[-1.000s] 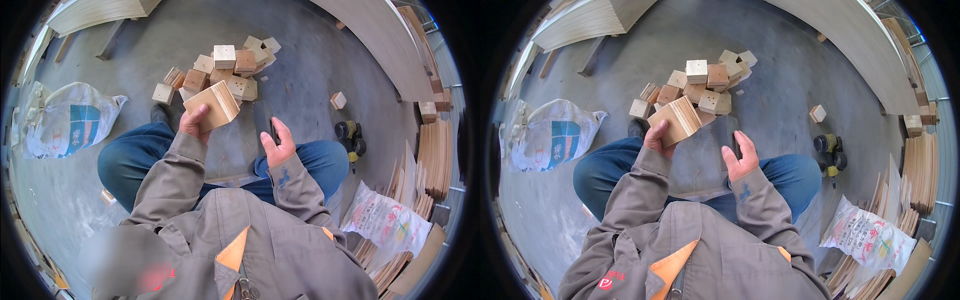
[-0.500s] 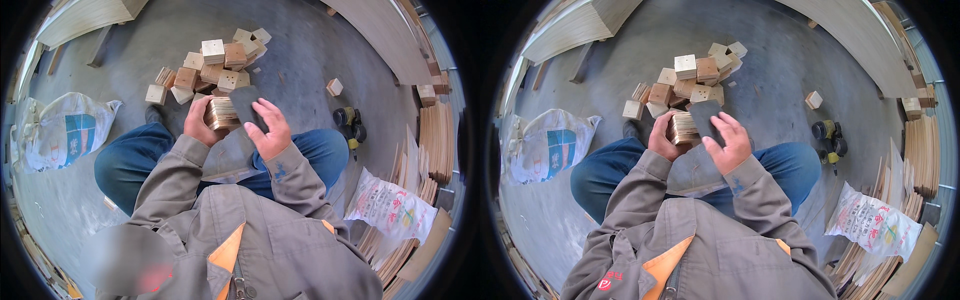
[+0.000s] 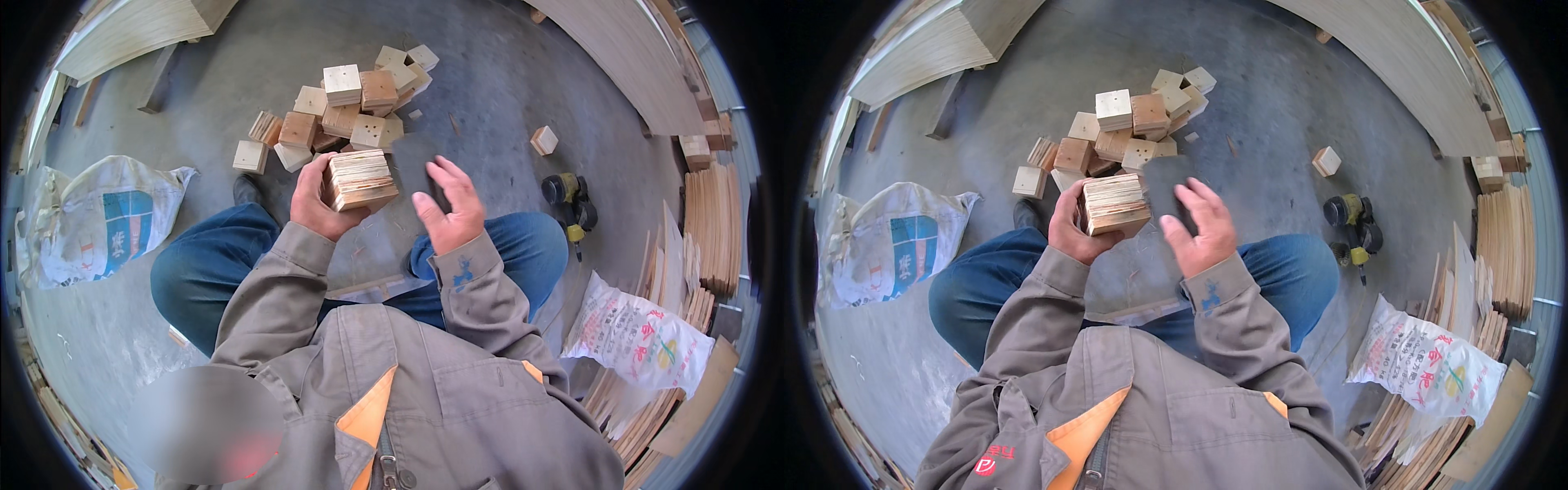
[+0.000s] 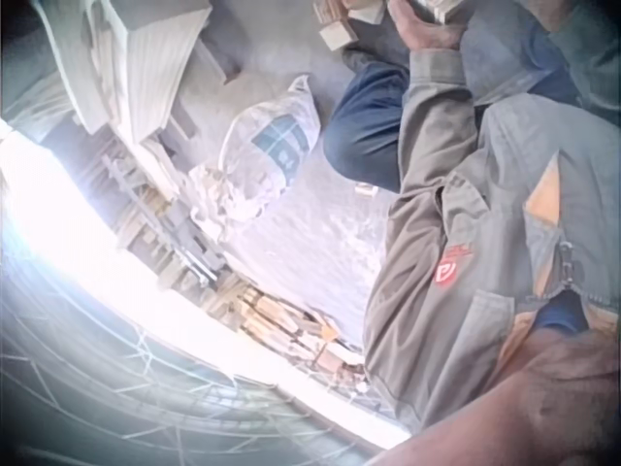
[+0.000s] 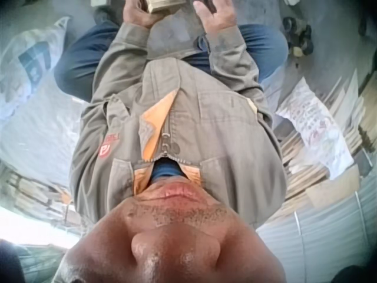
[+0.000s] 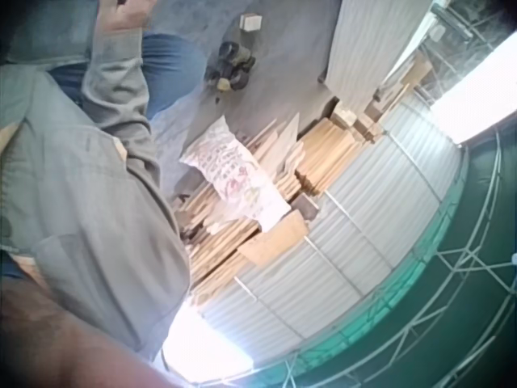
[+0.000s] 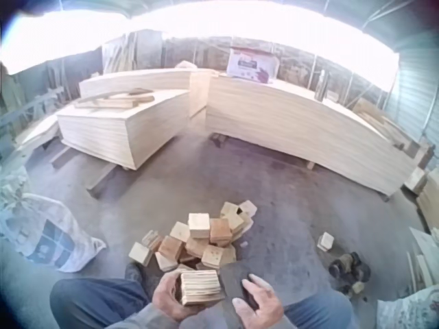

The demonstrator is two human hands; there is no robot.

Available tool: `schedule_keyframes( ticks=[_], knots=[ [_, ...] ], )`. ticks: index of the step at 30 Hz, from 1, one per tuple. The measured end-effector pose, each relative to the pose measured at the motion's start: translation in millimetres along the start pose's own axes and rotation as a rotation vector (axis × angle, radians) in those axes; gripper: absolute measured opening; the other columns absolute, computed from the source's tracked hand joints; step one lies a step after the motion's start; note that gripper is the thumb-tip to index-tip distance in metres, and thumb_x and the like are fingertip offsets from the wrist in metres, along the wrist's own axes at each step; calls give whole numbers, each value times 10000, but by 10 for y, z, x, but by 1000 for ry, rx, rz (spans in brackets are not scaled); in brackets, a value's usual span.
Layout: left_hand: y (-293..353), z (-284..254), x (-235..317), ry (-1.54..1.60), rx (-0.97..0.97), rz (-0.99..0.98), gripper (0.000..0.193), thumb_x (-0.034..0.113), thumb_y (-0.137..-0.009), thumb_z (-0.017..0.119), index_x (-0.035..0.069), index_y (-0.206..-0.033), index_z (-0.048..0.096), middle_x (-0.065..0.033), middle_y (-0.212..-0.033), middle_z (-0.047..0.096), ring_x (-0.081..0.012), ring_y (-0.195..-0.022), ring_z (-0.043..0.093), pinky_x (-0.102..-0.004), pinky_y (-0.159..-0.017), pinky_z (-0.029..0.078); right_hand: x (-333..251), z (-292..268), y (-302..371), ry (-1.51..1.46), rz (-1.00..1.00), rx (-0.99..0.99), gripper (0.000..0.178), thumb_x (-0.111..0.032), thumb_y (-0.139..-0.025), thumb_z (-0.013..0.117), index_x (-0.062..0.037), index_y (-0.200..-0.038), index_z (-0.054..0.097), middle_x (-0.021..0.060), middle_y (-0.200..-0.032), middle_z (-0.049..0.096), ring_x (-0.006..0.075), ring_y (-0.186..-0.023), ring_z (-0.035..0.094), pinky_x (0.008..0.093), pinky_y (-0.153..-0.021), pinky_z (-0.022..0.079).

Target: The person sits on the floor and sands small wooden blocks using a sanding block. They pick up blocks from a pile, sand the edges and faces, and place them back down. The process is repeated for multiple blocks.

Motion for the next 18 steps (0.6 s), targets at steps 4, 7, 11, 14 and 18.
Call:
schedule_keyframes(
  ticks=[4, 7, 11, 14, 18],
  knots=[
    [22, 38, -32, -36, 15, 23, 992, 53, -532, 980, 1, -1391, 486, -144, -1322, 543, -248, -1193, 625, -361, -1028, 524, -464, 251, -11, -7, -255, -136, 458, -186, -826, 793, -72, -1260, 696, 182, -1378, 615, 371, -1193, 611, 429, -1034, 497],
    [49, 32, 26, -173, -40, 78, 994, 69, -541, 979, 14, -1404, 490, -146, -1296, 564, -249, -1170, 633, -357, -1026, 521, -128, 240, 70, 17, -143, -162, 448, -183, -810, 793, -85, -1239, 711, 167, -1371, 624, 378, -1177, 614, 443, -1033, 495],
    [-4, 5, -41, 102, -56, -70, 977, 35, -550, 955, 11, -1410, 492, -130, -1292, 612, -228, -1193, 630, -365, -1055, 504, 502, 32, 139, 112, 97, -92, 437, -184, -815, 792, -83, -1234, 718, 163, -1360, 638, 352, -1205, 614, 435, -1052, 484],
    [-38, -34, -35, 193, -24, -136, 972, 33, -550, 957, -4, -1402, 492, -120, -1305, 618, -223, -1215, 625, -364, -1068, 496, 251, -53, 36, -33, 65, -17, 430, -182, -823, 794, -72, -1231, 715, 169, -1367, 634, 348, -1212, 611, 427, -1052, 483],
    [-9, 3, -165, 57, -25, -105, 980, 58, -540, 965, -7, -1397, 492, -123, -1305, 584, -223, -1196, 625, -354, -1039, 514, -219, 95, -60, -48, -143, -104, 435, -181, -825, 799, -67, -1234, 705, 173, -1371, 631, 353, -1213, 614, 418, -1052, 482]
  ],
)
Point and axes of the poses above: each hand's wrist, its own y-axis away from the middle knuckle, its own z-axis out of the palm, x = y × z, the point moved 10 cm from there along -y, towards the middle knuckle
